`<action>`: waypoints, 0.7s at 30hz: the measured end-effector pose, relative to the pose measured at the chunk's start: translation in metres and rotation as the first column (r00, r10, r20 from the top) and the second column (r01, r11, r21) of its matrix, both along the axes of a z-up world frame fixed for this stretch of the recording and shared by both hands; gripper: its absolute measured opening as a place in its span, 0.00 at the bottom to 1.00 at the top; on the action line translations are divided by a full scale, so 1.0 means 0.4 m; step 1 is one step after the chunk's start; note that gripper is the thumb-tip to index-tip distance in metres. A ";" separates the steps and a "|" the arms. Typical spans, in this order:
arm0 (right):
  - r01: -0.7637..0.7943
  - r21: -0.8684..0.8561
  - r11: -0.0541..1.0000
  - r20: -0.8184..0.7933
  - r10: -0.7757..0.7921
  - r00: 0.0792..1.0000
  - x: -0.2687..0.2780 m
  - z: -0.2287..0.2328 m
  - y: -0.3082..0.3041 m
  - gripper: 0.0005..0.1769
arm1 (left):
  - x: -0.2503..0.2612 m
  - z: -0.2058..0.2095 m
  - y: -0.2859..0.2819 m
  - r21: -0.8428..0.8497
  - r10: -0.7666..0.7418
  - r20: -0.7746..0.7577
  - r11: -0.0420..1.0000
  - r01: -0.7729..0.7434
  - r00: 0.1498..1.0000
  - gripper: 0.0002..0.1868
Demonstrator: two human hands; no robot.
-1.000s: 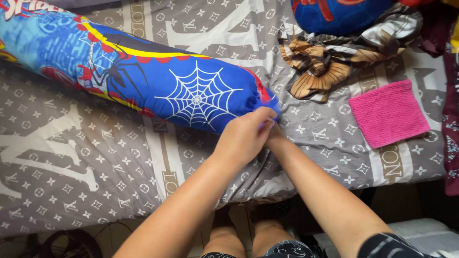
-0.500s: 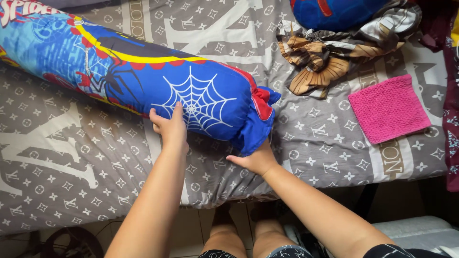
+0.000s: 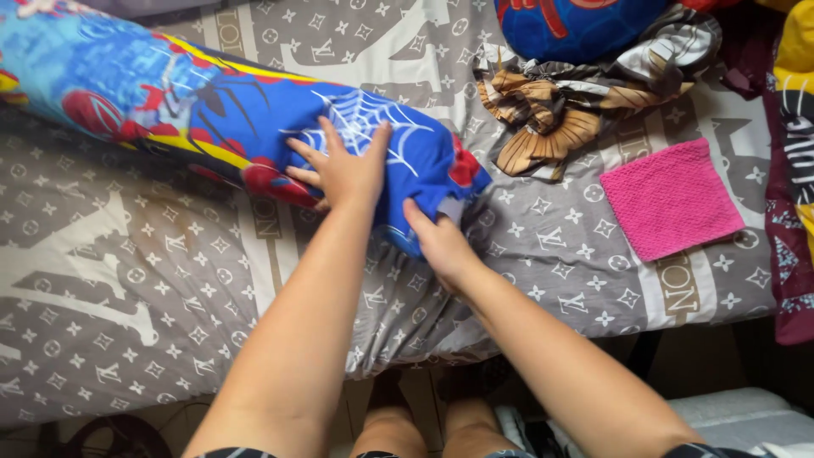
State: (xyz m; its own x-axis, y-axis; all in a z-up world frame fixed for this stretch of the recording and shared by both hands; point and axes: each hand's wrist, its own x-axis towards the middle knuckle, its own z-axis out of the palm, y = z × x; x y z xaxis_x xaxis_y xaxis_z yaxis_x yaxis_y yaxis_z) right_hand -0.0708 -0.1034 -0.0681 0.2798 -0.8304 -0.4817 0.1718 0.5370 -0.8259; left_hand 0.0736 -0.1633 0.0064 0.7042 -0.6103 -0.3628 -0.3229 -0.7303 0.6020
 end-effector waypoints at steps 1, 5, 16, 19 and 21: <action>0.010 0.000 1.000 0.004 -0.010 1.000 -0.030 0.012 0.005 0.26 | -0.016 0.008 0.001 0.000 -0.010 0.004 1.000 0.010 1.000 0.59; -0.042 0.198 0.979 0.027 0.038 0.999 -0.139 0.061 -0.016 0.25 | -0.022 -0.082 0.056 -0.110 -0.068 0.101 0.991 0.079 0.993 0.55; -0.383 0.058 0.922 -0.030 0.385 0.923 0.012 0.359 -0.171 0.20 | -0.201 -0.107 0.246 -0.231 -0.175 0.127 0.952 0.201 0.976 0.39; -0.500 -0.119 0.858 -0.080 0.493 0.866 -0.016 0.391 -0.189 0.21 | -0.167 -0.116 0.230 -0.290 -0.142 0.193 0.937 0.195 0.971 0.22; -0.568 -0.373 0.734 -0.101 0.576 0.811 -0.074 0.402 -0.215 0.22 | -0.124 -0.060 0.229 -0.330 -0.257 0.220 0.888 0.320 0.941 0.14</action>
State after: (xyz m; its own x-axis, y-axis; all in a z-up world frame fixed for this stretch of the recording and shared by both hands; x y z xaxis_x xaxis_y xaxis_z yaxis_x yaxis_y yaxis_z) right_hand -0.1006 -0.1892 0.0928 0.7662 -0.6217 -0.1626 -0.0491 0.1956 -0.9795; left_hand 0.0241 -0.0718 -0.0178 0.5077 -0.8612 0.0230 -0.6040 -0.3368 0.7223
